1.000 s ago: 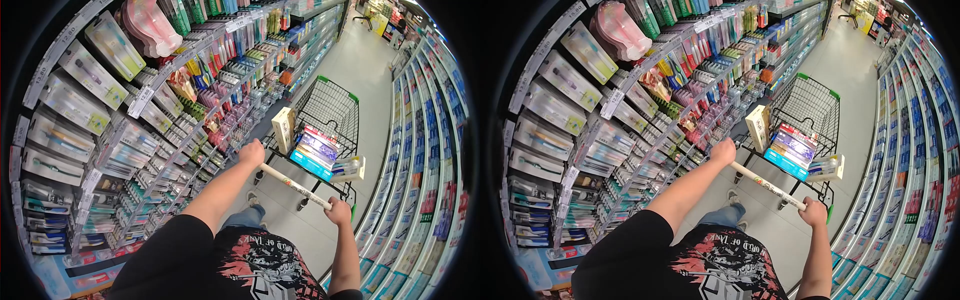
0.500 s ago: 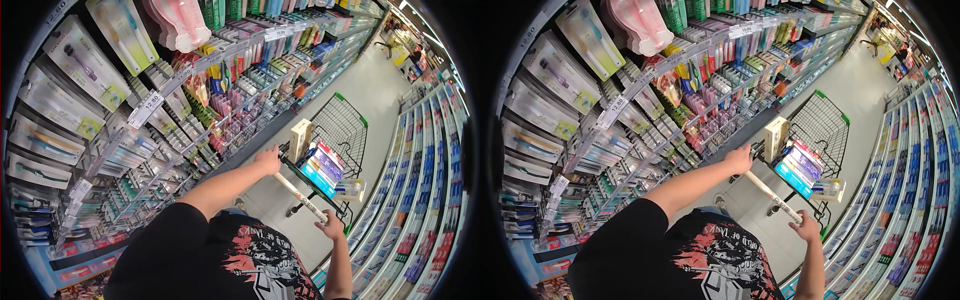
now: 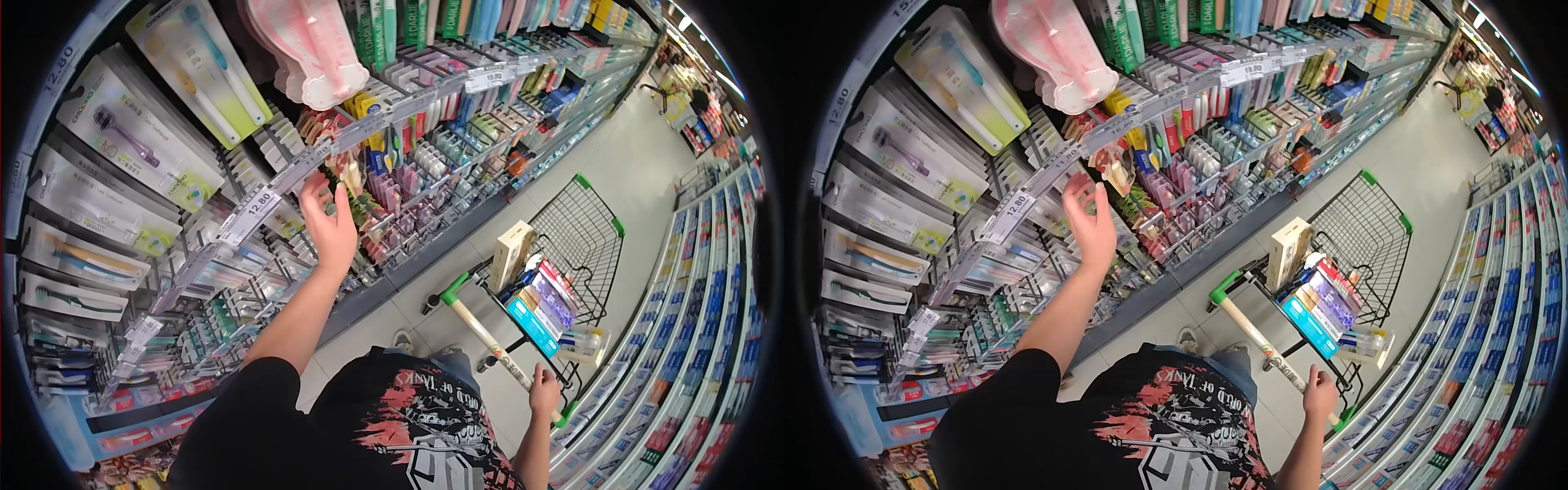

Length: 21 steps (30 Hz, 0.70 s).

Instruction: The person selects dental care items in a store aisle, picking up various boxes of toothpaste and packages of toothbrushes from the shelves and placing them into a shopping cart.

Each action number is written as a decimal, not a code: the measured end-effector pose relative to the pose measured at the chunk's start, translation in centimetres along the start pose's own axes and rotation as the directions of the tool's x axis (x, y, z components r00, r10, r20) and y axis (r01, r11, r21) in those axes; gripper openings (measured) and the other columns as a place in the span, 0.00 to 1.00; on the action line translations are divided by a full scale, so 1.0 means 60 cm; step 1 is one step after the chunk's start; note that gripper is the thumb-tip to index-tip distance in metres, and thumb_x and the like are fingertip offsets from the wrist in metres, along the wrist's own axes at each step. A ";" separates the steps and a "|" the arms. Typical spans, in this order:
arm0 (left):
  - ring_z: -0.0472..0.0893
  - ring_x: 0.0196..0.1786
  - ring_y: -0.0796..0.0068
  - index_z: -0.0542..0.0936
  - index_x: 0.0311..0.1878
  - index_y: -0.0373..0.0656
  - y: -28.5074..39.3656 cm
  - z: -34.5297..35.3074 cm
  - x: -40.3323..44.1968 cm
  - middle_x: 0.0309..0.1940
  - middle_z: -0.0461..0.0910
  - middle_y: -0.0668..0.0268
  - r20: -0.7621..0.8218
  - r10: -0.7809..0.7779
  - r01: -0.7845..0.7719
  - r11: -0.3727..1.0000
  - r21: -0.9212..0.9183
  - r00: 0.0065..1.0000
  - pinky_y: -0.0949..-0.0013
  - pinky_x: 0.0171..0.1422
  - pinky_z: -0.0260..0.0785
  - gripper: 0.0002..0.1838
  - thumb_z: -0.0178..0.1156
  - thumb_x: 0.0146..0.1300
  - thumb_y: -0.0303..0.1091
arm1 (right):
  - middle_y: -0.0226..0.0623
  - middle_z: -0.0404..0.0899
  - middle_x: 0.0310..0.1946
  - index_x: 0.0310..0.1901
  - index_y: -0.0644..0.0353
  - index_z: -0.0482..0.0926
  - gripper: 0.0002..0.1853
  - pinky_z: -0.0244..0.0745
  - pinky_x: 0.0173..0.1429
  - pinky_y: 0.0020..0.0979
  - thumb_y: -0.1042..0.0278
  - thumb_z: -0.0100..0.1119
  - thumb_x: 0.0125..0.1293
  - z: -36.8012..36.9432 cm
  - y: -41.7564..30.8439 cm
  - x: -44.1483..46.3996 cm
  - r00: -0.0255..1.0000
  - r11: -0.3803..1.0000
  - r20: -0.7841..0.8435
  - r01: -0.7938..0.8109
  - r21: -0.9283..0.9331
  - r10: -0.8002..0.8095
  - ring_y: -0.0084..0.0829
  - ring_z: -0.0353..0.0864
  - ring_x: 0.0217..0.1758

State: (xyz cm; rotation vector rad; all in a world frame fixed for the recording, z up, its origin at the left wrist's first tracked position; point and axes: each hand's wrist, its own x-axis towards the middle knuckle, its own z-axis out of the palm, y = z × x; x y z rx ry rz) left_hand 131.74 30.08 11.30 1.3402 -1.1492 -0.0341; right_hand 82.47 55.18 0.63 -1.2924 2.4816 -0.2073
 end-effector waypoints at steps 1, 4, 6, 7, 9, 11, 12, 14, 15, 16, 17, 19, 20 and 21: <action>0.78 0.60 0.66 0.68 0.68 0.34 0.002 0.005 0.007 0.61 0.74 0.55 -0.004 -0.092 0.092 0.995 -0.033 0.996 0.62 0.65 0.72 0.22 0.59 0.78 0.33 | 0.48 0.85 0.26 0.33 0.62 0.84 0.33 0.75 0.40 0.48 0.36 0.49 0.77 0.001 0.002 0.004 1.000 1.000 0.013 -0.004 -0.003 0.004 0.51 0.85 0.33; 0.81 0.56 0.69 0.75 0.63 0.34 0.024 0.017 0.031 0.54 0.81 0.58 0.004 -0.209 0.209 0.974 -0.093 0.978 0.65 0.64 0.73 0.19 0.62 0.77 0.35 | 0.47 0.85 0.26 0.32 0.61 0.85 0.32 0.76 0.40 0.48 0.37 0.50 0.76 -0.002 -0.006 0.002 1.000 1.000 0.015 -0.010 -0.017 0.010 0.50 0.86 0.33; 0.84 0.48 0.73 0.81 0.57 0.35 0.021 0.028 0.039 0.45 0.86 0.61 0.009 -0.272 0.270 0.952 -0.146 0.962 0.67 0.61 0.75 0.15 0.64 0.76 0.36 | 0.46 0.85 0.24 0.33 0.61 0.86 0.31 0.77 0.40 0.47 0.38 0.51 0.76 -0.004 -0.011 -0.001 1.000 1.000 0.011 -0.014 -0.022 0.014 0.50 0.86 0.32; 0.84 0.48 0.73 0.81 0.57 0.35 0.011 0.032 0.041 0.45 0.86 0.61 0.001 -0.275 0.272 0.951 -0.150 0.962 0.67 0.61 0.75 0.15 0.64 0.76 0.36 | 0.46 0.85 0.25 0.32 0.61 0.86 0.30 0.77 0.40 0.47 0.39 0.51 0.76 -0.004 -0.011 -0.001 1.000 1.000 0.005 -0.007 -0.023 0.007 0.50 0.86 0.33; 0.84 0.40 0.75 0.81 0.56 0.34 -0.008 0.032 0.040 0.42 0.87 0.59 0.016 -0.149 0.150 0.988 -0.047 0.989 0.68 0.41 0.80 0.13 0.62 0.76 0.33 | 0.46 0.85 0.25 0.32 0.61 0.86 0.30 0.77 0.41 0.47 0.40 0.51 0.76 0.000 -0.008 0.003 1.000 0.999 0.007 -0.012 -0.037 0.013 0.50 0.86 0.33; 0.83 0.40 0.77 0.81 0.56 0.33 -0.033 0.031 0.036 0.42 0.87 0.61 -0.012 -0.097 0.097 0.994 -0.046 0.995 0.69 0.42 0.79 0.13 0.62 0.77 0.32 | 0.46 0.85 0.25 0.32 0.61 0.86 0.30 0.77 0.41 0.48 0.40 0.51 0.76 0.000 -0.006 0.003 1.000 0.999 -0.001 -0.006 -0.053 0.006 0.50 0.86 0.33; 0.82 0.40 0.78 0.81 0.56 0.32 -0.029 0.032 0.039 0.42 0.87 0.62 -0.045 -0.041 0.039 0.998 -0.040 0.998 0.70 0.42 0.79 0.13 0.61 0.78 0.32 | 0.47 0.86 0.26 0.31 0.61 0.86 0.29 0.78 0.41 0.48 0.41 0.51 0.75 0.000 -0.006 0.004 1.000 0.998 -0.007 0.006 -0.065 -0.006 0.51 0.86 0.34; 0.82 0.44 0.80 0.80 0.56 0.32 -0.020 0.028 0.030 0.43 0.86 0.63 0.012 -0.148 0.148 0.969 -0.198 0.989 0.72 0.48 0.76 0.12 0.60 0.78 0.32 | 0.47 0.86 0.26 0.31 0.61 0.86 0.29 0.78 0.42 0.48 0.41 0.51 0.75 -0.001 -0.007 0.004 1.000 0.998 0.002 -0.006 -0.066 0.006 0.51 0.86 0.34; 0.82 0.47 0.81 0.80 0.56 0.31 -0.012 0.027 0.024 0.43 0.86 0.64 0.071 -0.243 0.252 0.907 -0.338 0.967 0.74 0.54 0.74 0.12 0.59 0.79 0.31 | 0.47 0.86 0.26 0.31 0.60 0.87 0.29 0.78 0.42 0.49 0.41 0.51 0.75 0.004 -0.005 0.009 1.000 0.998 0.013 -0.003 -0.062 0.004 0.51 0.86 0.34; 0.81 0.47 0.83 0.79 0.55 0.31 -0.025 0.026 0.021 0.45 0.86 0.65 0.081 -0.200 0.216 0.923 -0.318 0.976 0.76 0.53 0.73 0.11 0.58 0.80 0.31 | 0.47 0.86 0.26 0.32 0.60 0.87 0.29 0.78 0.42 0.49 0.41 0.51 0.75 0.002 -0.007 0.009 1.000 0.998 0.016 -0.006 -0.059 0.007 0.52 0.86 0.34; 0.81 0.47 0.83 0.79 0.55 0.31 -0.029 0.027 0.018 0.45 0.86 0.65 0.089 -0.205 0.223 0.922 -0.317 0.975 0.76 0.53 0.73 0.11 0.58 0.80 0.31 | 0.47 0.86 0.26 0.32 0.60 0.87 0.29 0.78 0.42 0.49 0.41 0.51 0.75 0.000 -0.009 0.007 1.000 0.998 0.019 -0.013 -0.063 0.015 0.52 0.86 0.34; 0.81 0.47 0.84 0.79 0.56 0.31 -0.013 0.025 0.022 0.46 0.86 0.65 0.080 -0.240 0.253 0.903 -0.347 0.967 0.76 0.54 0.73 0.11 0.58 0.80 0.30 | 0.46 0.86 0.27 0.31 0.60 0.86 0.29 0.78 0.42 0.49 0.41 0.51 0.75 -0.006 -0.015 0.004 1.000 0.999 0.015 -0.011 -0.049 0.012 0.52 0.86 0.35; 0.81 0.47 0.84 0.78 0.56 0.32 -0.001 0.025 0.020 0.46 0.85 0.66 0.084 -0.237 0.250 0.878 -0.408 0.968 0.77 0.55 0.72 0.11 0.58 0.80 0.31 | 0.47 0.86 0.27 0.30 0.60 0.86 0.29 0.77 0.42 0.50 0.41 0.50 0.75 -0.002 -0.008 0.008 0.999 0.998 0.032 -0.022 -0.051 0.024 0.52 0.86 0.35; 0.81 0.47 0.84 0.78 0.56 0.32 -0.007 0.027 0.019 0.46 0.85 0.66 0.082 -0.238 0.250 0.878 -0.409 0.968 0.77 0.55 0.72 0.11 0.58 0.80 0.31 | 0.47 0.86 0.27 0.30 0.60 0.86 0.29 0.77 0.42 0.50 0.41 0.50 0.75 -0.003 -0.010 0.011 0.999 0.998 0.032 -0.020 -0.053 0.021 0.52 0.86 0.35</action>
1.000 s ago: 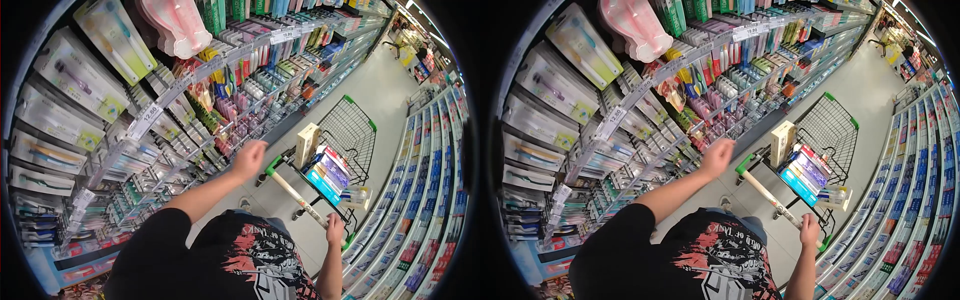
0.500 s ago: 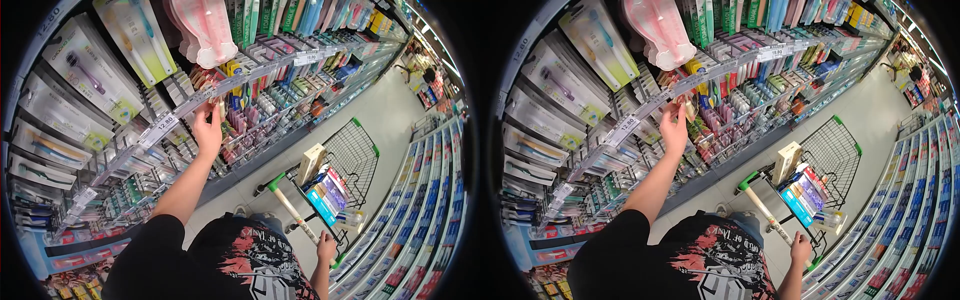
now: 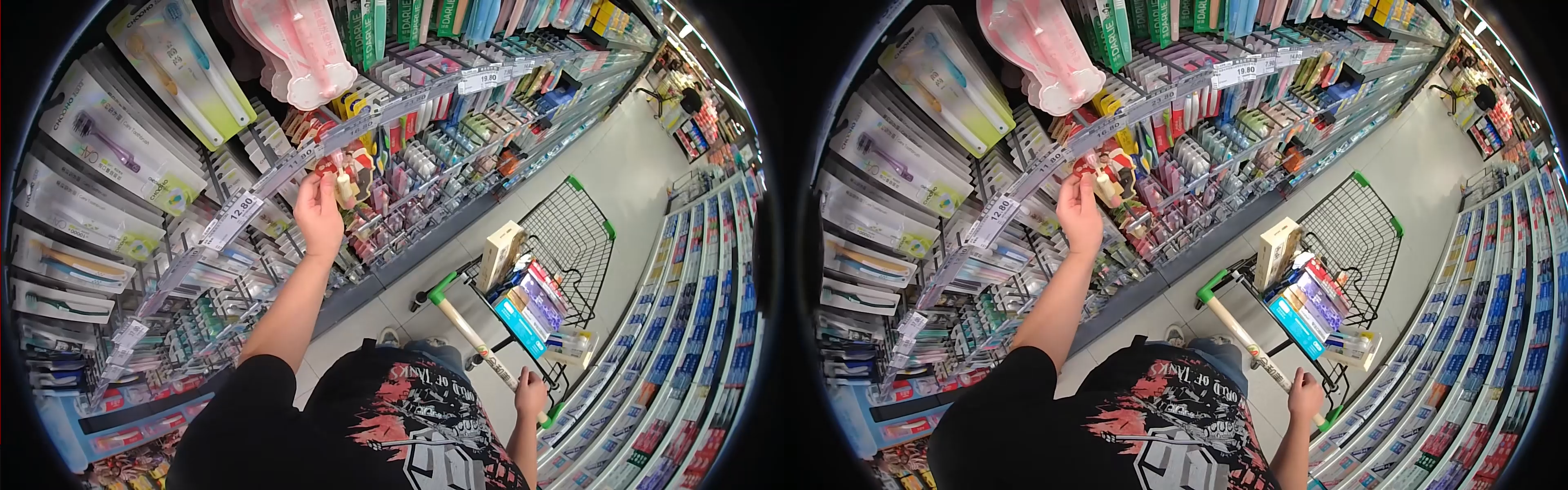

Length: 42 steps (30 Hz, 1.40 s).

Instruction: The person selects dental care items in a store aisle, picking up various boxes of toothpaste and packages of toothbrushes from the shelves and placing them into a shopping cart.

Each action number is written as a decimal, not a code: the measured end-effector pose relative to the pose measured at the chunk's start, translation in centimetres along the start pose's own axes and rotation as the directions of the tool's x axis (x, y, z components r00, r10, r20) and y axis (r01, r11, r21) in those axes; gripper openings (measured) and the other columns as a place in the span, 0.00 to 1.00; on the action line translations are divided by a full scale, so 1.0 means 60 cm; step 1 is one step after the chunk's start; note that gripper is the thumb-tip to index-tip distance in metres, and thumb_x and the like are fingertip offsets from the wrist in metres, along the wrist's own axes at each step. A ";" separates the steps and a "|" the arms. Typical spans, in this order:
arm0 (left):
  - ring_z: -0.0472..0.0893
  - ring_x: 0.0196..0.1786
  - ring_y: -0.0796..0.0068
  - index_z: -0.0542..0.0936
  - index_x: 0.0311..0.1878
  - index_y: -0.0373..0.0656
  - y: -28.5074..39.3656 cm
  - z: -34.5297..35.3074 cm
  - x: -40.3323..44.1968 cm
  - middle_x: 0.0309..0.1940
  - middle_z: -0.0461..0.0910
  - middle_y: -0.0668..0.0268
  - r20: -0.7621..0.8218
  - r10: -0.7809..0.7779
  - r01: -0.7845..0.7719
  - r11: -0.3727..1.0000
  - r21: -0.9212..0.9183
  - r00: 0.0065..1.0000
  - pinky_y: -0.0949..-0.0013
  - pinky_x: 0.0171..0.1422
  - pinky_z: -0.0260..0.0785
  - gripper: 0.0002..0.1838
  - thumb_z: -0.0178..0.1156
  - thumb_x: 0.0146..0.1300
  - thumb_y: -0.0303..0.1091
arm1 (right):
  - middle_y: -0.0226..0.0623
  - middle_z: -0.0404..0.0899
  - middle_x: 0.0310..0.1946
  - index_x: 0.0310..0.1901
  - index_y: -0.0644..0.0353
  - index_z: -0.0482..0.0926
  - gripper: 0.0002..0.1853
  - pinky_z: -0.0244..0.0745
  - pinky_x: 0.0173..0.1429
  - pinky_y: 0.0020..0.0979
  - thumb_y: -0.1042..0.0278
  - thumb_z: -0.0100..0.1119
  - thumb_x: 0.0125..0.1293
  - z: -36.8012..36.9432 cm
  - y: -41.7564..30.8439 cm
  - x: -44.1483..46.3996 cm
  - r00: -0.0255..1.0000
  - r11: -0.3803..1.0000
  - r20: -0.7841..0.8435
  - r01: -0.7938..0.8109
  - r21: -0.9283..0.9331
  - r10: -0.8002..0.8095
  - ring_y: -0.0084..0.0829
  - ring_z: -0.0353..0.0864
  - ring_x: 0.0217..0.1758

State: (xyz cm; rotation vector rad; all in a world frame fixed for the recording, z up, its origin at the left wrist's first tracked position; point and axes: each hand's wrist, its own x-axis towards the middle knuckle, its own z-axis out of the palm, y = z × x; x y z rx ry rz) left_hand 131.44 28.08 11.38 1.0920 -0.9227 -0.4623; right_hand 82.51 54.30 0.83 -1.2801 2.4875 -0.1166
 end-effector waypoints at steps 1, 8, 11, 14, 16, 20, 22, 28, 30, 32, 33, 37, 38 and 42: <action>0.81 0.47 0.84 0.78 0.56 0.33 -0.009 0.001 -0.004 0.46 0.85 0.66 0.008 0.012 -0.012 1.000 0.007 1.000 0.77 0.55 0.72 0.11 0.57 0.80 0.31 | 0.47 0.85 0.27 0.30 0.60 0.85 0.29 0.77 0.42 0.50 0.41 0.50 0.75 0.006 0.002 0.005 1.000 1.000 -0.001 0.004 0.002 -0.003 0.53 0.86 0.35; 0.80 0.49 0.83 0.76 0.54 0.35 -0.023 0.004 -0.081 0.46 0.84 0.67 0.141 -0.112 0.118 0.992 -0.039 0.984 0.76 0.55 0.72 0.09 0.53 0.82 0.31 | 0.51 0.85 0.29 0.32 0.59 0.87 0.29 0.77 0.43 0.52 0.41 0.51 0.75 0.018 0.016 0.020 0.999 0.998 0.016 0.050 0.039 -0.051 0.55 0.86 0.37; 0.80 0.46 0.85 0.77 0.53 0.36 -0.054 -0.011 -0.134 0.45 0.84 0.68 0.304 -0.275 0.289 0.957 0.000 0.912 0.76 0.52 0.72 0.09 0.53 0.82 0.32 | 0.50 0.85 0.28 0.33 0.58 0.88 0.31 0.78 0.45 0.51 0.39 0.47 0.76 0.017 0.016 0.024 0.996 0.999 0.082 0.049 -0.024 -0.047 0.54 0.86 0.37; 0.79 0.39 0.88 0.79 0.49 0.36 -0.065 -0.004 -0.181 0.38 0.83 0.71 0.504 -0.366 0.375 0.923 0.089 0.782 0.79 0.44 0.71 0.09 0.56 0.81 0.33 | 0.48 0.86 0.28 0.34 0.56 0.89 0.30 0.79 0.46 0.51 0.39 0.47 0.76 0.011 0.003 0.015 0.996 1.000 0.092 0.009 -0.020 -0.007 0.53 0.87 0.37; 0.76 0.35 0.90 0.80 0.46 0.36 -0.046 0.024 -0.208 0.34 0.82 0.74 0.580 -0.450 0.499 0.862 0.086 0.679 0.80 0.40 0.69 0.10 0.58 0.81 0.34 | 0.51 0.88 0.34 0.38 0.52 0.90 0.28 0.81 0.50 0.52 0.38 0.48 0.75 -0.011 -0.025 0.002 0.985 0.999 0.166 -0.037 -0.005 0.037 0.54 0.88 0.43; 0.74 0.33 0.90 0.81 0.46 0.36 -0.023 0.064 -0.235 0.31 0.82 0.75 0.771 -0.505 0.418 0.842 0.342 0.388 0.79 0.38 0.68 0.09 0.61 0.79 0.34 | 0.49 0.88 0.33 0.38 0.50 0.90 0.27 0.81 0.48 0.51 0.38 0.47 0.75 -0.012 -0.033 -0.027 0.980 0.997 0.189 -0.072 0.029 0.066 0.52 0.88 0.41; 0.76 0.34 0.89 0.82 0.47 0.35 -0.001 0.094 -0.240 0.30 0.82 0.72 0.866 -0.434 0.225 0.896 0.384 0.250 0.77 0.39 0.69 0.10 0.63 0.76 0.34 | 0.47 0.88 0.33 0.38 0.53 0.89 0.24 0.82 0.46 0.48 0.41 0.53 0.74 -0.006 -0.031 -0.036 0.974 0.992 0.215 -0.092 0.084 0.072 0.50 0.88 0.39; 0.76 0.31 0.86 0.85 0.48 0.36 0.050 0.179 -0.281 0.29 0.83 0.67 0.919 -0.394 0.025 0.919 0.393 0.019 0.74 0.36 0.69 0.11 0.65 0.74 0.35 | 0.35 0.88 0.33 0.49 0.60 0.85 0.17 0.80 0.41 0.38 0.54 0.63 0.75 -0.055 -0.069 -0.060 0.978 0.691 -0.135 0.209 0.692 -0.162 0.33 0.87 0.33; 0.75 0.31 0.86 0.85 0.49 0.37 0.053 0.197 -0.304 0.29 0.84 0.67 0.943 -0.328 0.037 0.943 0.331 -0.063 0.74 0.36 0.69 0.11 0.65 0.74 0.36 | 0.32 0.88 0.33 0.50 0.61 0.85 0.16 0.79 0.39 0.35 0.56 0.61 0.76 -0.087 -0.108 -0.069 0.985 0.466 -0.009 0.090 0.880 -0.173 0.28 0.85 0.32; 0.76 0.31 0.86 0.85 0.48 0.37 0.066 0.213 -0.320 0.29 0.84 0.66 0.945 -0.312 0.018 0.949 0.315 -0.103 0.74 0.36 0.69 0.12 0.66 0.73 0.36 | 0.30 0.87 0.33 0.51 0.62 0.85 0.15 0.78 0.37 0.31 0.58 0.60 0.78 -0.100 -0.117 -0.070 0.969 0.201 0.094 -0.047 0.978 -0.230 0.23 0.84 0.32; 0.80 0.31 0.76 0.85 0.48 0.37 0.068 0.218 -0.327 0.30 0.84 0.62 0.941 -0.310 0.000 0.950 0.313 -0.136 0.70 0.38 0.72 0.12 0.65 0.73 0.38 | 0.29 0.87 0.33 0.50 0.63 0.85 0.13 0.76 0.35 0.28 0.60 0.60 0.79 -0.102 -0.117 -0.071 0.958 0.195 0.145 -0.098 0.976 -0.246 0.21 0.84 0.31; 0.84 0.31 0.67 0.84 0.53 0.40 0.072 0.229 -0.328 0.36 0.87 0.57 0.901 -0.418 0.064 0.902 0.427 -0.117 0.67 0.41 0.76 0.15 0.66 0.72 0.40 | 0.28 0.86 0.31 0.47 0.64 0.84 0.12 0.71 0.32 0.21 0.63 0.63 0.77 -0.083 -0.085 -0.067 0.967 0.183 0.200 -0.171 0.968 -0.159 0.18 0.82 0.28; 0.84 0.30 0.66 0.83 0.56 0.40 0.072 0.230 -0.325 0.37 0.87 0.56 0.850 -0.525 0.158 0.836 0.526 -0.047 0.67 0.41 0.77 0.16 0.67 0.72 0.40 | 0.28 0.86 0.30 0.47 0.64 0.84 0.12 0.71 0.31 0.21 0.62 0.64 0.77 -0.080 -0.073 -0.067 0.975 0.138 0.204 -0.191 0.972 -0.087 0.17 0.82 0.28; 0.86 0.42 0.49 0.79 0.60 0.39 -0.060 0.199 -0.281 0.39 0.86 0.50 0.884 -0.308 -0.303 0.856 0.419 0.352 0.53 0.53 0.79 0.23 0.64 0.73 0.46 | 0.29 0.86 0.33 0.47 0.62 0.85 0.11 0.69 0.29 0.19 0.61 0.63 0.77 -0.078 -0.007 -0.060 0.961 0.014 0.194 -0.201 0.980 0.196 0.17 0.81 0.26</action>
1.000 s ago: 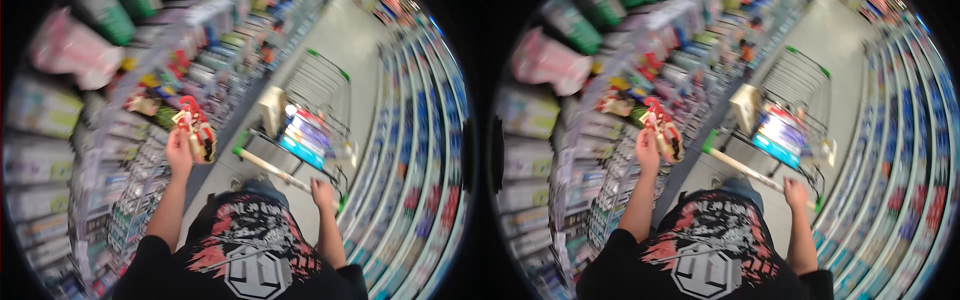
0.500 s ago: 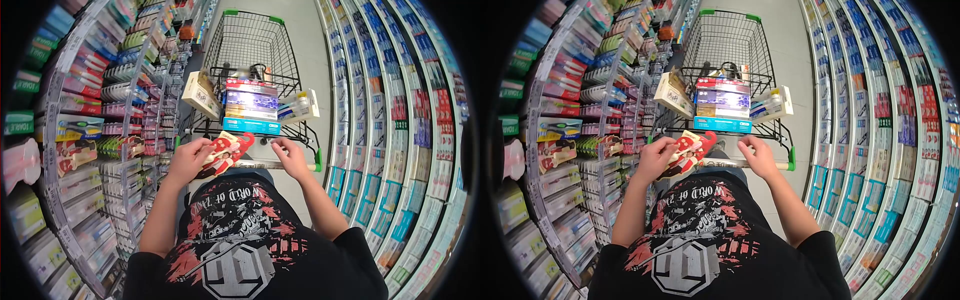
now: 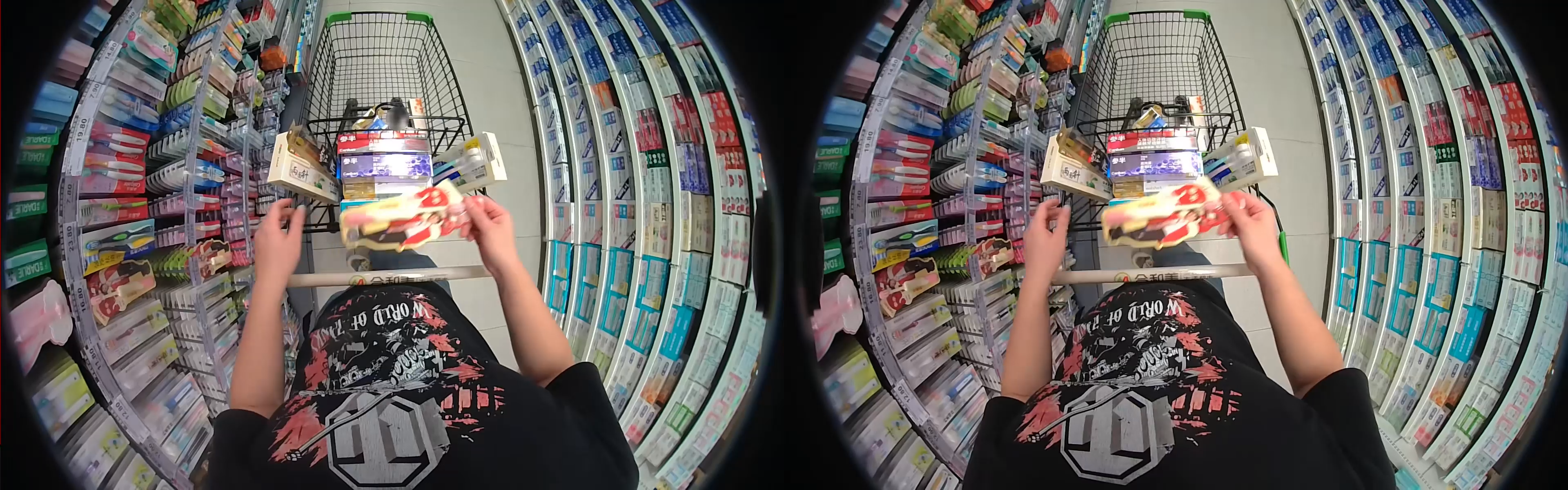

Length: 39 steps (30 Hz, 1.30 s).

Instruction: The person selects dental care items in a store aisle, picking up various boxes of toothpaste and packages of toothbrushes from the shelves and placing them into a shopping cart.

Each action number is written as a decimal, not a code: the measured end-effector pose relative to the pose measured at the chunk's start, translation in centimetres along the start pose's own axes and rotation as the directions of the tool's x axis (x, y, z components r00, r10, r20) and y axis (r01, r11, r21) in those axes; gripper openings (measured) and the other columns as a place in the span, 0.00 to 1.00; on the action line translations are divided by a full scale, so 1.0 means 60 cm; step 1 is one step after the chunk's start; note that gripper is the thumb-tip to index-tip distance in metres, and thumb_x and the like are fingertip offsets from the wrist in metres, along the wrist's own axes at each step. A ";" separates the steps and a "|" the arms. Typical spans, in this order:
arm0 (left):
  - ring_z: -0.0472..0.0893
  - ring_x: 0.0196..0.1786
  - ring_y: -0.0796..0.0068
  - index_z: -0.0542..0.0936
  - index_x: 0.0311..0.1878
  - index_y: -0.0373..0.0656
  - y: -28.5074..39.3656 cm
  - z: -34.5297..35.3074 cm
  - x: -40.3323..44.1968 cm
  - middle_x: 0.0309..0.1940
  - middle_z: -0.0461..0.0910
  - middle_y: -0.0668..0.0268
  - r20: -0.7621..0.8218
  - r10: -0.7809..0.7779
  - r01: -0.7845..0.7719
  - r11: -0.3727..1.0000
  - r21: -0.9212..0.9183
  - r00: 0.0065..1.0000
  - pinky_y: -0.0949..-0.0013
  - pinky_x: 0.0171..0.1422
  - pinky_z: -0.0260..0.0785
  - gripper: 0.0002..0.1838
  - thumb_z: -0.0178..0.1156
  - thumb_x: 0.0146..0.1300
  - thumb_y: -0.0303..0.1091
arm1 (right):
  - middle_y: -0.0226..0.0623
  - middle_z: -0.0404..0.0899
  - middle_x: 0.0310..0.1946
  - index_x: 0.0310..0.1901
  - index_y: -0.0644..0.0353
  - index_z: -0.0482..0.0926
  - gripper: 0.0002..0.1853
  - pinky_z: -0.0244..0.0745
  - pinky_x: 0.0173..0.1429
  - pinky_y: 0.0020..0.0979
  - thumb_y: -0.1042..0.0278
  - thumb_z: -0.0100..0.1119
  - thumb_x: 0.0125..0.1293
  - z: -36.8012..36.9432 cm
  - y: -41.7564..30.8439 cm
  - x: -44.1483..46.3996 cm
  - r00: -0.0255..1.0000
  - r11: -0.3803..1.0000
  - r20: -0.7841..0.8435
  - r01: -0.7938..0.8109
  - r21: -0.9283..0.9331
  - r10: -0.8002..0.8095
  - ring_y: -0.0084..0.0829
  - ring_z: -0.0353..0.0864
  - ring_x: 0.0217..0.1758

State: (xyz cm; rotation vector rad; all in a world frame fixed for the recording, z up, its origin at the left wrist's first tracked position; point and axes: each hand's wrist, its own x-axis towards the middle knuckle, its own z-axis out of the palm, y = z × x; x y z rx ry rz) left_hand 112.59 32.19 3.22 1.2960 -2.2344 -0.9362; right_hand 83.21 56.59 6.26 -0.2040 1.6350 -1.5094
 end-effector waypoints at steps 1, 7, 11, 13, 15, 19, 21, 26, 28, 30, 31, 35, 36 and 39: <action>0.86 0.42 0.49 0.79 0.60 0.39 -0.040 0.001 -0.003 0.39 0.86 0.50 0.004 0.000 0.000 1.000 0.004 1.000 0.53 0.53 0.79 0.23 0.64 0.73 0.46 | 0.29 0.86 0.33 0.47 0.62 0.85 0.11 0.69 0.29 0.19 0.61 0.63 0.77 -0.016 0.003 0.005 1.000 1.000 -0.001 -0.003 0.004 0.003 0.17 0.81 0.26; 0.83 0.51 0.34 0.77 0.58 0.38 -0.092 -0.003 -0.028 0.43 0.85 0.39 0.127 -0.381 0.306 0.867 0.395 0.916 0.40 0.56 0.74 0.32 0.48 0.77 0.61 | 0.28 0.87 0.36 0.51 0.61 0.83 0.12 0.71 0.31 0.19 0.60 0.61 0.79 -0.055 0.010 0.025 0.973 0.996 -0.231 0.043 0.076 -0.024 0.17 0.83 0.29; 0.84 0.47 0.33 0.77 0.53 0.38 -0.087 -0.003 -0.026 0.41 0.85 0.39 0.139 -0.358 0.268 0.859 0.436 0.923 0.39 0.53 0.76 0.30 0.50 0.76 0.61 | 0.27 0.86 0.38 0.53 0.60 0.82 0.13 0.70 0.32 0.19 0.60 0.60 0.79 -0.027 0.008 0.026 0.983 0.995 -0.184 0.011 0.101 0.008 0.17 0.84 0.33; 0.84 0.47 0.33 0.77 0.53 0.38 -0.085 -0.004 -0.027 0.41 0.85 0.39 0.137 -0.374 0.286 0.858 0.426 0.917 0.39 0.53 0.76 0.30 0.50 0.76 0.61 | 0.29 0.87 0.41 0.57 0.60 0.82 0.14 0.71 0.33 0.19 0.61 0.60 0.79 -0.022 0.018 0.034 0.995 0.988 -0.081 -0.039 0.146 0.051 0.17 0.85 0.35; 0.84 0.48 0.32 0.76 0.52 0.38 -0.080 -0.006 -0.025 0.41 0.85 0.39 0.146 -0.381 0.298 0.866 0.402 0.913 0.38 0.55 0.76 0.29 0.50 0.76 0.60 | 0.30 0.88 0.43 0.58 0.61 0.81 0.15 0.73 0.34 0.19 0.61 0.60 0.79 -0.017 0.022 0.042 0.998 0.991 -0.044 -0.036 0.128 0.042 0.19 0.86 0.35; 0.84 0.50 0.33 0.77 0.55 0.37 -0.065 -0.011 -0.025 0.43 0.85 0.38 0.147 -0.419 0.324 0.843 0.429 0.896 0.39 0.56 0.75 0.30 0.50 0.76 0.60 | 0.32 0.89 0.45 0.59 0.62 0.81 0.15 0.76 0.36 0.21 0.62 0.59 0.79 -0.015 -0.009 0.058 0.999 0.998 -0.023 0.033 0.059 -0.032 0.20 0.87 0.37; 0.83 0.51 0.33 0.77 0.58 0.36 -0.072 -0.008 -0.026 0.45 0.85 0.37 0.149 -0.419 0.338 0.859 0.385 0.896 0.40 0.57 0.75 0.31 0.50 0.76 0.60 | 0.33 0.89 0.43 0.59 0.63 0.82 0.15 0.76 0.36 0.21 0.64 0.59 0.80 -0.030 -0.050 0.066 0.990 0.990 -0.069 0.121 -0.065 -0.126 0.20 0.87 0.37; 0.83 0.53 0.35 0.77 0.61 0.35 -0.061 -0.011 -0.024 0.46 0.85 0.38 0.161 -0.391 0.307 0.869 0.387 0.906 0.44 0.57 0.75 0.33 0.50 0.76 0.60 | 0.33 0.89 0.37 0.59 0.63 0.82 0.14 0.77 0.36 0.22 0.66 0.60 0.78 -0.051 -0.168 0.062 0.922 0.893 -0.125 0.309 -0.328 -0.366 0.19 0.86 0.33; 0.83 0.53 0.37 0.77 0.61 0.35 -0.034 -0.021 -0.021 0.46 0.85 0.39 0.190 -0.457 0.365 0.851 0.377 0.869 0.43 0.57 0.75 0.33 0.50 0.77 0.60 | 0.32 0.89 0.36 0.59 0.63 0.82 0.15 0.78 0.36 0.23 0.66 0.61 0.77 -0.057 -0.195 0.056 0.913 0.854 -0.112 0.314 -0.415 -0.391 0.19 0.87 0.33; 0.84 0.52 0.38 0.76 0.60 0.35 -0.068 -0.009 -0.023 0.45 0.85 0.39 0.178 -0.404 0.309 0.863 0.400 0.897 0.44 0.56 0.75 0.33 0.49 0.77 0.61 | 0.32 0.89 0.35 0.59 0.64 0.82 0.15 0.78 0.36 0.23 0.66 0.61 0.77 -0.061 -0.206 0.046 0.902 0.824 -0.132 0.307 -0.477 -0.412 0.19 0.87 0.33; 0.84 0.52 0.38 0.76 0.60 0.35 -0.075 -0.007 -0.023 0.45 0.85 0.40 0.174 -0.414 0.321 0.860 0.398 0.894 0.44 0.56 0.74 0.33 0.49 0.77 0.61 | 0.32 0.88 0.33 0.59 0.64 0.82 0.15 0.79 0.36 0.23 0.67 0.62 0.77 -0.062 -0.205 0.041 0.894 0.790 -0.131 0.300 -0.535 -0.428 0.19 0.87 0.33; 0.83 0.53 0.37 0.77 0.59 0.36 -0.080 -0.005 -0.025 0.47 0.85 0.40 0.164 -0.402 0.312 0.862 0.399 0.901 0.44 0.58 0.74 0.32 0.49 0.77 0.61 | 0.34 0.87 0.30 0.56 0.65 0.84 0.13 0.81 0.34 0.24 0.68 0.62 0.76 -0.060 -0.173 0.021 0.879 0.760 -0.149 0.293 -0.581 -0.453 0.20 0.87 0.30; 0.83 0.53 0.37 0.78 0.58 0.36 -0.075 -0.006 -0.023 0.47 0.85 0.41 0.190 -0.411 0.320 0.869 0.378 0.892 0.44 0.58 0.74 0.32 0.49 0.77 0.60 | 0.33 0.87 0.28 0.54 0.65 0.85 0.12 0.81 0.33 0.25 0.69 0.63 0.75 -0.060 -0.155 0.022 0.873 0.767 -0.171 0.290 -0.573 -0.458 0.21 0.87 0.28; 0.83 0.54 0.37 0.79 0.56 0.36 -0.080 -0.004 -0.022 0.48 0.85 0.42 0.183 -0.403 0.307 0.865 0.397 0.897 0.44 0.57 0.74 0.30 0.49 0.77 0.59 | 0.33 0.85 0.24 0.51 0.66 0.85 0.10 0.80 0.32 0.25 0.70 0.64 0.74 -0.058 -0.118 0.022 0.844 0.741 -0.229 0.259 -0.619 -0.486 0.21 0.87 0.26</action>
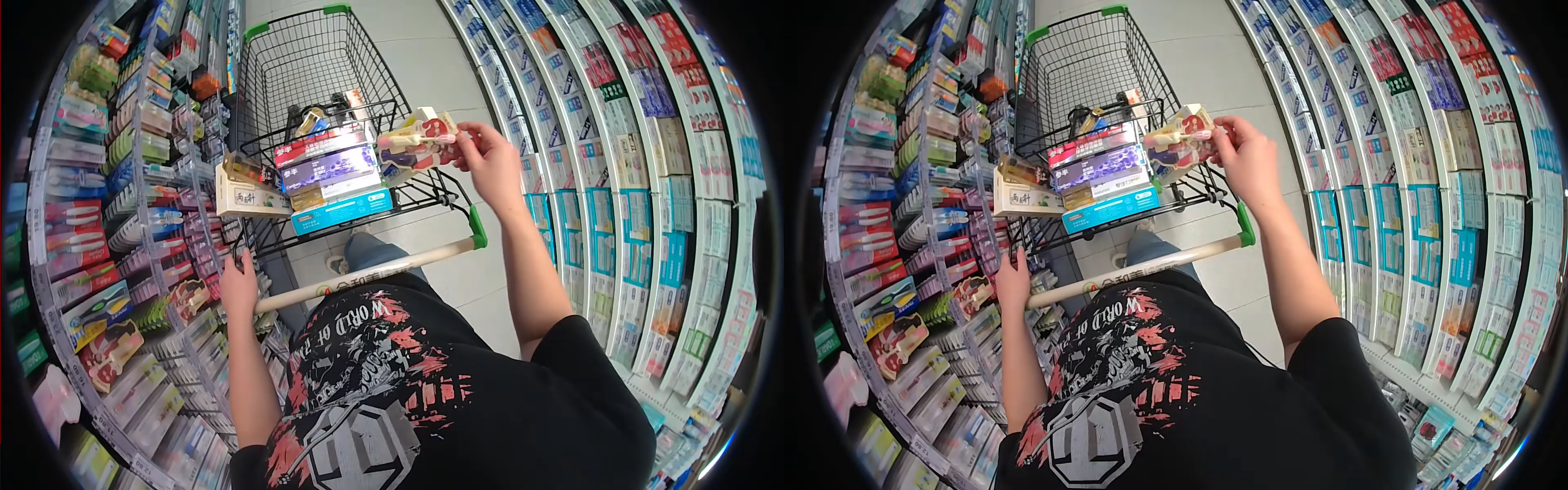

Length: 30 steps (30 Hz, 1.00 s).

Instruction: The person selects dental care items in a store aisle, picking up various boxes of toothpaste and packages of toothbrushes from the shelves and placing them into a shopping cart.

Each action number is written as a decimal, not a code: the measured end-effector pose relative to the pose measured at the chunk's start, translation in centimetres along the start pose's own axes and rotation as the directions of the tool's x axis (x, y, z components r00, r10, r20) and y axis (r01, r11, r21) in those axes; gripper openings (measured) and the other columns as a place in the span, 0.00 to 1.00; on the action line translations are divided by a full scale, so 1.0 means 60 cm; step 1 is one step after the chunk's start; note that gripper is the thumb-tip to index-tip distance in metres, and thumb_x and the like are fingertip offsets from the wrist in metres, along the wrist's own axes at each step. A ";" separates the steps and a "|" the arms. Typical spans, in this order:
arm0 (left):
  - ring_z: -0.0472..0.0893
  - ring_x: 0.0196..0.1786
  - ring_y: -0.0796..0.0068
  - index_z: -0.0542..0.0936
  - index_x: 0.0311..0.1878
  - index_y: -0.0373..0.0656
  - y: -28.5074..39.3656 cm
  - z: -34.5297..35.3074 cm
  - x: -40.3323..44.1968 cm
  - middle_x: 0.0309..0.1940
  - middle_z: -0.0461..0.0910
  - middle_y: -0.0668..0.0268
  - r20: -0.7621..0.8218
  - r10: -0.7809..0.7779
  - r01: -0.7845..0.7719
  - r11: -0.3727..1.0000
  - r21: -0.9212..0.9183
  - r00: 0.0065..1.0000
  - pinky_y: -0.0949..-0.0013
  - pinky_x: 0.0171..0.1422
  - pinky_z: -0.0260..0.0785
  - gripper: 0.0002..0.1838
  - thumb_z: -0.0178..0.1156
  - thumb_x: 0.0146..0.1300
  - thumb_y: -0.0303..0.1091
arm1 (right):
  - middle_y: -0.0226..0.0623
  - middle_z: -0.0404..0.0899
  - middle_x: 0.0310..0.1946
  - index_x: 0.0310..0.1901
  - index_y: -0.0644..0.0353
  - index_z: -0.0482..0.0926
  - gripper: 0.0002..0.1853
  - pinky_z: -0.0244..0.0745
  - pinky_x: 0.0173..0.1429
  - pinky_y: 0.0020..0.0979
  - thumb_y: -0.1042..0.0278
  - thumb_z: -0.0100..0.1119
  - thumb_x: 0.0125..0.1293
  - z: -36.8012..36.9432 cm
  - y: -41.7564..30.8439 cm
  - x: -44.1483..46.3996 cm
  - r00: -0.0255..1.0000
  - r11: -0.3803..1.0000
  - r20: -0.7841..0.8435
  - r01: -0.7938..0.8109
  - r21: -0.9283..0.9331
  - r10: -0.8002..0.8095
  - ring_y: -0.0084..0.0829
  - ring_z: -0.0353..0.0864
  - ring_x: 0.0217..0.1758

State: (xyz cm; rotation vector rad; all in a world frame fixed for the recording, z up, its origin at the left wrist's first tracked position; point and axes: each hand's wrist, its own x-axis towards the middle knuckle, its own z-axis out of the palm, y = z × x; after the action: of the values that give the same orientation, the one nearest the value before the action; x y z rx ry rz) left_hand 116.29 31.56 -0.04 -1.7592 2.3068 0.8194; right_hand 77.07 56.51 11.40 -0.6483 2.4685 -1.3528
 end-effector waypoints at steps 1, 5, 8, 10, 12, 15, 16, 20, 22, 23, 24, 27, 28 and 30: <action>0.83 0.53 0.37 0.79 0.55 0.36 0.000 0.000 0.001 0.48 0.85 0.42 0.015 -0.007 0.008 1.000 -0.021 1.000 0.44 0.57 0.74 0.30 0.49 0.77 0.59 | 0.35 0.86 0.26 0.50 0.65 0.85 0.10 0.81 0.32 0.26 0.69 0.64 0.73 0.005 0.008 -0.003 1.000 1.000 -0.022 0.000 -0.009 0.000 0.22 0.87 0.26; 0.84 0.51 0.37 0.79 0.55 0.36 -0.010 0.007 0.004 0.45 0.86 0.42 -0.030 0.051 -0.051 0.999 -0.006 0.998 0.44 0.56 0.74 0.29 0.50 0.78 0.57 | 0.45 0.88 0.31 0.50 0.63 0.85 0.10 0.83 0.38 0.36 0.68 0.64 0.72 0.029 0.030 0.002 0.997 0.992 -0.042 0.052 -0.115 -0.057 0.37 0.90 0.32; 0.84 0.50 0.37 0.79 0.53 0.36 0.004 0.001 -0.006 0.43 0.86 0.43 -0.074 0.067 -0.067 0.998 0.001 0.995 0.44 0.55 0.74 0.28 0.50 0.78 0.56 | 0.47 0.88 0.32 0.51 0.62 0.85 0.11 0.84 0.41 0.38 0.67 0.63 0.72 0.054 0.049 0.022 0.986 0.955 -0.012 0.161 -0.248 -0.169 0.41 0.91 0.34; 0.84 0.49 0.37 0.79 0.52 0.36 -0.001 0.004 0.000 0.42 0.86 0.43 -0.057 0.054 -0.055 0.998 -0.017 0.997 0.44 0.55 0.74 0.28 0.50 0.78 0.56 | 0.50 0.88 0.34 0.51 0.62 0.85 0.11 0.84 0.44 0.40 0.66 0.63 0.72 0.072 0.050 0.035 0.979 0.937 0.022 0.201 -0.288 -0.203 0.45 0.90 0.35; 0.84 0.48 0.38 0.79 0.51 0.36 -0.002 0.006 0.000 0.41 0.86 0.44 -0.064 0.065 -0.066 0.998 -0.013 0.996 0.44 0.54 0.74 0.27 0.50 0.78 0.56 | 0.50 0.88 0.35 0.50 0.62 0.85 0.12 0.84 0.45 0.41 0.66 0.63 0.72 0.089 0.055 0.050 0.978 0.931 0.049 0.207 -0.302 -0.202 0.47 0.90 0.37; 0.84 0.49 0.38 0.79 0.51 0.36 0.007 0.001 -0.008 0.41 0.86 0.44 -0.093 0.074 -0.073 0.997 0.021 0.993 0.44 0.54 0.74 0.27 0.50 0.78 0.56 | 0.52 0.88 0.37 0.50 0.62 0.85 0.12 0.84 0.48 0.43 0.66 0.63 0.71 0.108 0.065 0.069 0.972 0.916 0.090 0.233 -0.328 -0.216 0.50 0.89 0.41; 0.84 0.49 0.37 0.79 0.52 0.36 0.009 -0.001 -0.011 0.40 0.86 0.43 -0.082 0.068 -0.068 0.998 0.009 0.994 0.43 0.54 0.74 0.28 0.50 0.77 0.57 | 0.52 0.88 0.38 0.50 0.62 0.85 0.11 0.84 0.49 0.43 0.66 0.63 0.71 0.111 0.066 0.073 0.975 0.914 0.084 0.224 -0.339 -0.208 0.51 0.89 0.42; 0.84 0.49 0.35 0.78 0.54 0.36 -0.007 0.008 0.001 0.42 0.86 0.41 -0.059 0.037 -0.033 0.997 0.068 0.998 0.42 0.54 0.75 0.30 0.49 0.77 0.59 | 0.48 0.89 0.38 0.48 0.58 0.85 0.11 0.82 0.48 0.49 0.61 0.61 0.72 0.111 0.056 0.082 0.972 0.908 0.055 0.234 -0.346 -0.230 0.53 0.88 0.42; 0.84 0.50 0.36 0.78 0.54 0.36 -0.005 0.004 0.000 0.43 0.86 0.41 -0.056 0.038 -0.035 0.997 0.064 0.998 0.42 0.54 0.75 0.30 0.49 0.77 0.59 | 0.48 0.89 0.38 0.48 0.57 0.85 0.11 0.82 0.49 0.49 0.61 0.61 0.72 0.108 0.049 0.085 0.970 0.903 0.048 0.239 -0.358 -0.237 0.53 0.88 0.42; 0.84 0.50 0.36 0.78 0.53 0.36 -0.003 0.005 0.000 0.43 0.86 0.41 -0.045 0.037 -0.034 0.998 0.056 0.998 0.42 0.54 0.75 0.30 0.49 0.77 0.59 | 0.48 0.88 0.38 0.48 0.57 0.85 0.11 0.82 0.49 0.49 0.61 0.62 0.72 0.104 0.047 0.085 0.969 0.895 0.047 0.241 -0.375 -0.241 0.53 0.88 0.42; 0.84 0.50 0.36 0.78 0.53 0.36 0.000 0.002 -0.002 0.44 0.86 0.41 -0.044 0.037 -0.035 0.998 0.045 0.998 0.42 0.55 0.75 0.30 0.49 0.77 0.59 | 0.48 0.88 0.38 0.48 0.57 0.85 0.11 0.82 0.49 0.49 0.61 0.62 0.72 0.103 0.045 0.085 0.970 0.894 0.049 0.239 -0.379 -0.239 0.53 0.88 0.42; 0.84 0.51 0.36 0.79 0.52 0.35 0.009 -0.003 -0.008 0.45 0.86 0.41 -0.044 0.032 -0.031 0.999 0.032 0.999 0.42 0.55 0.75 0.30 0.49 0.77 0.59 | 0.49 0.89 0.40 0.50 0.60 0.85 0.11 0.83 0.51 0.45 0.64 0.62 0.72 0.115 0.050 0.097 0.975 0.882 0.110 0.221 -0.417 -0.192 0.52 0.89 0.43; 0.84 0.51 0.36 0.79 0.52 0.35 0.004 -0.001 -0.005 0.45 0.86 0.41 -0.044 0.031 -0.030 0.999 0.033 0.999 0.42 0.55 0.75 0.30 0.49 0.77 0.59 | 0.48 0.89 0.39 0.49 0.58 0.85 0.12 0.83 0.51 0.47 0.61 0.62 0.72 0.126 0.067 0.105 0.970 0.875 0.151 0.238 -0.422 -0.191 0.52 0.88 0.43; 0.84 0.51 0.36 0.78 0.56 0.35 -0.004 0.004 0.002 0.45 0.86 0.40 -0.031 0.040 -0.039 0.999 0.035 0.999 0.42 0.56 0.75 0.31 0.49 0.77 0.59 | 0.47 0.89 0.38 0.49 0.56 0.85 0.12 0.82 0.51 0.49 0.58 0.62 0.72 0.138 0.081 0.117 0.964 0.870 0.190 0.253 -0.424 -0.188 0.52 0.88 0.44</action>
State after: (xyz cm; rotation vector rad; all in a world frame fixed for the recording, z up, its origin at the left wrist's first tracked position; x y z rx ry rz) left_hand 116.42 31.51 -0.36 -1.7298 2.3683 0.7584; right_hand 73.21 49.28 2.79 -1.1189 2.6622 -0.7577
